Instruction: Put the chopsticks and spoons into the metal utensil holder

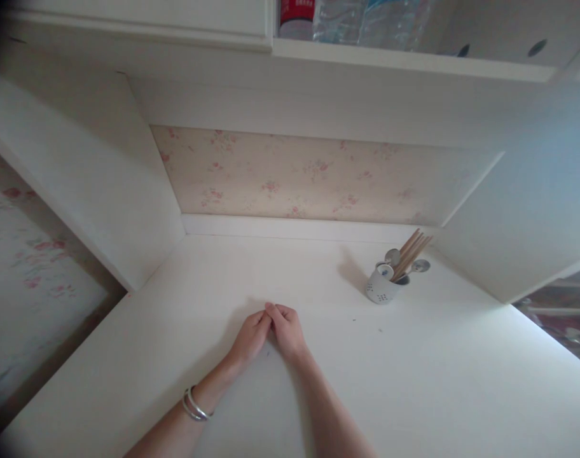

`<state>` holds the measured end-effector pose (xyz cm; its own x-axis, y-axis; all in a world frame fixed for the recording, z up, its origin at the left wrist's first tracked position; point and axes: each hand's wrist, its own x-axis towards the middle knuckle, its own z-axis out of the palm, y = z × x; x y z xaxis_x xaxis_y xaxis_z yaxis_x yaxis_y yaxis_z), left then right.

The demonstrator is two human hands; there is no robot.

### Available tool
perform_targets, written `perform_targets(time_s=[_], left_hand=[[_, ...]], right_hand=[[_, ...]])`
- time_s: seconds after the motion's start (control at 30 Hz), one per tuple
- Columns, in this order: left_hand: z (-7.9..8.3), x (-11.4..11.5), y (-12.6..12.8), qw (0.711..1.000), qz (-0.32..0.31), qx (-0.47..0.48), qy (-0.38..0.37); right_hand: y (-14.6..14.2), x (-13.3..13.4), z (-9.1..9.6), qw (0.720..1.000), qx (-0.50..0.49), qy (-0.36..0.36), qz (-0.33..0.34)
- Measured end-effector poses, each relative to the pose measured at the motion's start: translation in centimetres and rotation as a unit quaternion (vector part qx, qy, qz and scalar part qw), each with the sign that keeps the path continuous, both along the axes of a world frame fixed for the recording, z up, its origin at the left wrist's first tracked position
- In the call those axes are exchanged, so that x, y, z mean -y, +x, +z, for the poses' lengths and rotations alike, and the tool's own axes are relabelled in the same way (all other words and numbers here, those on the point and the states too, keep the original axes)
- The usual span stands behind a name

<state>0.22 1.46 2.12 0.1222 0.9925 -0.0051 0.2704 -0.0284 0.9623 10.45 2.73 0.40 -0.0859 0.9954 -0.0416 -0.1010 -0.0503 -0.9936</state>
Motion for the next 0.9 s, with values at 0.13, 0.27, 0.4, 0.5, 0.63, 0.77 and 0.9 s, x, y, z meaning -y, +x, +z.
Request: perform_targets(time_s=[0.13,0.27,0.4,0.5,0.63,0.77,0.9], left_hand=[[-0.09,0.0,-0.07,1.0,0.001,-0.003,-0.006],[-0.14,-0.14,-0.06,1.0,0.002,0.002,-0.01],[-0.14,-0.28,-0.05,1.0,0.005,0.002,-0.012],[-0.27,-0.31,-0.06,1.0,0.009,-0.003,-0.007],[-0.37,-0.28,-0.09,1.0,0.007,0.002,-0.008],[-0.27,-0.28,-0.12,1.0,0.009,-0.007,-0.018],[-0.26,-0.24,-0.12,1.0,0.01,-0.013,-0.017]], right_hand=[[-0.06,0.02,-0.17,1.0,0.009,0.003,-0.006],[0.11,-0.01,0.06,1.0,0.021,0.005,-0.002],[0.17,-0.09,0.19,0.999,0.033,0.006,-0.002],[0.13,-0.06,0.21,0.999,0.052,0.014,-0.003],[0.04,0.05,0.24,0.998,0.057,0.014,-0.003],[-0.03,0.11,0.35,0.998,0.06,0.011,-0.012],[0.0,0.16,0.5,0.996,0.084,0.016,-0.016]])
